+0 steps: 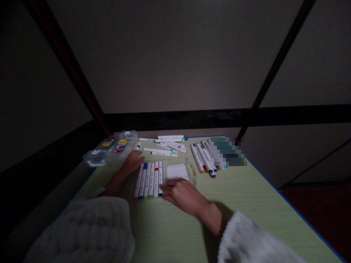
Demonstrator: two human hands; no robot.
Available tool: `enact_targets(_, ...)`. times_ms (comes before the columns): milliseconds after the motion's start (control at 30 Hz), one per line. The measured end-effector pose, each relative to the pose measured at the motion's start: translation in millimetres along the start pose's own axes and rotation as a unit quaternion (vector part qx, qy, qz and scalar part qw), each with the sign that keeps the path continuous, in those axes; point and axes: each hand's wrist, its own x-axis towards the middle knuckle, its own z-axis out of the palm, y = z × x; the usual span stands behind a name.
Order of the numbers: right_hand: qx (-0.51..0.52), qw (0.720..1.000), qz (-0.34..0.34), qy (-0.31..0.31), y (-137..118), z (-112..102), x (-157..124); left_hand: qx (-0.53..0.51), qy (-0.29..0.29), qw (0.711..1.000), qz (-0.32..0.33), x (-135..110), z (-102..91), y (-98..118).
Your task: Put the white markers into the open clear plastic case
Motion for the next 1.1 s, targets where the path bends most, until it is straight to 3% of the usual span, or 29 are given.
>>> enact_targets(600,-0.003,1.0,0.0,0.004,1.0,1.6,-0.2,0.041,0.05,0.998,0.022,-5.2,-6.5,-1.6)
enact_targets(1100,0.001,1.0,0.003,0.005,-0.2,0.4,0.4,0.151,-0.02,0.988,-0.025,-9.0,-22.6,16.2)
